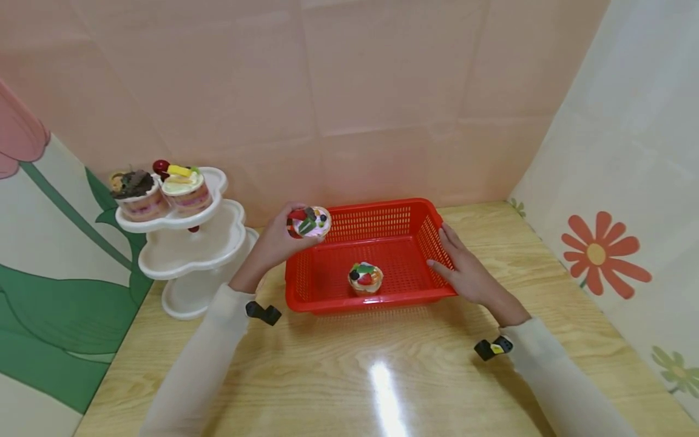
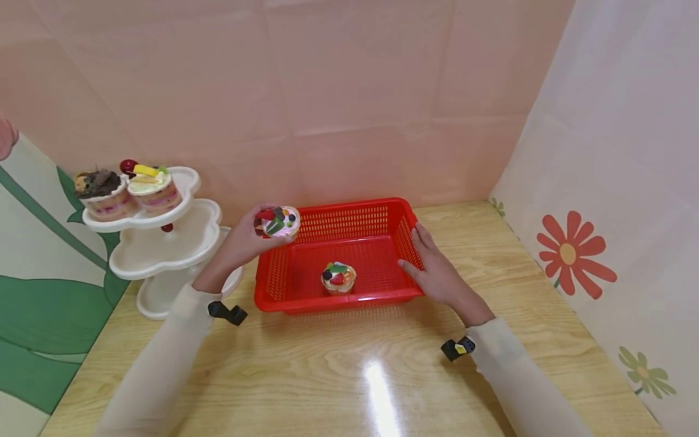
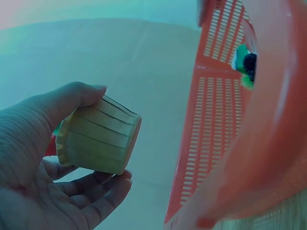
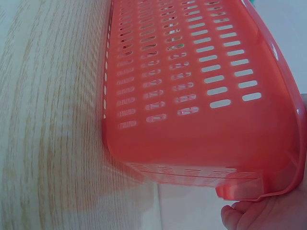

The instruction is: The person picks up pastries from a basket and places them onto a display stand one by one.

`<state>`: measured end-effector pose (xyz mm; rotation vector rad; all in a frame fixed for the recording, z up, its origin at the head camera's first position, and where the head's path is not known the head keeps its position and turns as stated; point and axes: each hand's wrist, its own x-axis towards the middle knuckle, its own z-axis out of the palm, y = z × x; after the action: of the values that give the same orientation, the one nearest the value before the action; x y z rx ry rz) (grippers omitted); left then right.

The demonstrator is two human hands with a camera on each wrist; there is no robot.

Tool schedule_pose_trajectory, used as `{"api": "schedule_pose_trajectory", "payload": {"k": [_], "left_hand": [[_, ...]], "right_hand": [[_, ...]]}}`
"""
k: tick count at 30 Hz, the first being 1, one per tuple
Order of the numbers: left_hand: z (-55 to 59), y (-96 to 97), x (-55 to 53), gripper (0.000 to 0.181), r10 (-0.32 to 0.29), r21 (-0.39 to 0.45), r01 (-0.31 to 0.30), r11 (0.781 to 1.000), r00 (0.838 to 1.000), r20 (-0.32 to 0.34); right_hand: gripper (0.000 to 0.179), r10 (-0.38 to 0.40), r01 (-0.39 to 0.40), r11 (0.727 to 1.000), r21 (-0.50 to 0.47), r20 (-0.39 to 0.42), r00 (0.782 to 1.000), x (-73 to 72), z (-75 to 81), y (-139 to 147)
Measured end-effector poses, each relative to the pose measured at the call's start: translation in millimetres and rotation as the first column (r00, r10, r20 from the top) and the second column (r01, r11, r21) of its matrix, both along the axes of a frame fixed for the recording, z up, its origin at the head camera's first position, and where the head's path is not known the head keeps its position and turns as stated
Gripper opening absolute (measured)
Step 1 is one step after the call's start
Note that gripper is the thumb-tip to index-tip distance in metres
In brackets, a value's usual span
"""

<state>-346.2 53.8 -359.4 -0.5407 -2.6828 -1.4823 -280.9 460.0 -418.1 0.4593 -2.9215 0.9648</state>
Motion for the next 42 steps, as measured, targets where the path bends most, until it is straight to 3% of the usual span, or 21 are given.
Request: {"api": "schedule_pose_trajectory", "payload": {"k": [6, 12, 20, 34, 42], "left_hand": [[1.2, -14.7, 9.0, 0.072, 0.03, 0.053, -0.032, 0.998, 0.999, 0.03], [-0.1, -33.3, 16.0, 0.075, 0.093, 0.004, -0.093, 0.996, 0.994, 0.052], [-0.7, -59.0, 21.3, 0.069, 0.111, -0.019, -0.111, 0.994, 0.994, 0.022], [4.9, -100.5, 31.3, 0.075, 0.158, -0.006, -0.158, 0.987, 0.985, 0.064], [1.5, -125.5, 31.8, 0.077, 0.216, -0.055, -0.215, 0.975, 0.976, 0.025]], "right_hand": [[0.082, -0.004, 0.004, 1.0, -0.002, -0.005, 1.0, 0.1, 0.9, 0], [0.081, 0.001, -0.001, 1.0, -0.005, -0.004, 1.0, 0.2, 0.7, -1], [0.081, -0.004, 0.004, 1.0, -0.005, -0.003, 1.0, -1.2, 1.1, 0], [0.082, -0.006, 0.006, 1.0, 0.0, 0.001, 1.0, -1.1, 0.5, 0], [0.081, -0.002, 0.002, 1.0, -0.005, -0.007, 1.0, -0.2, 0.2, -1]]}}
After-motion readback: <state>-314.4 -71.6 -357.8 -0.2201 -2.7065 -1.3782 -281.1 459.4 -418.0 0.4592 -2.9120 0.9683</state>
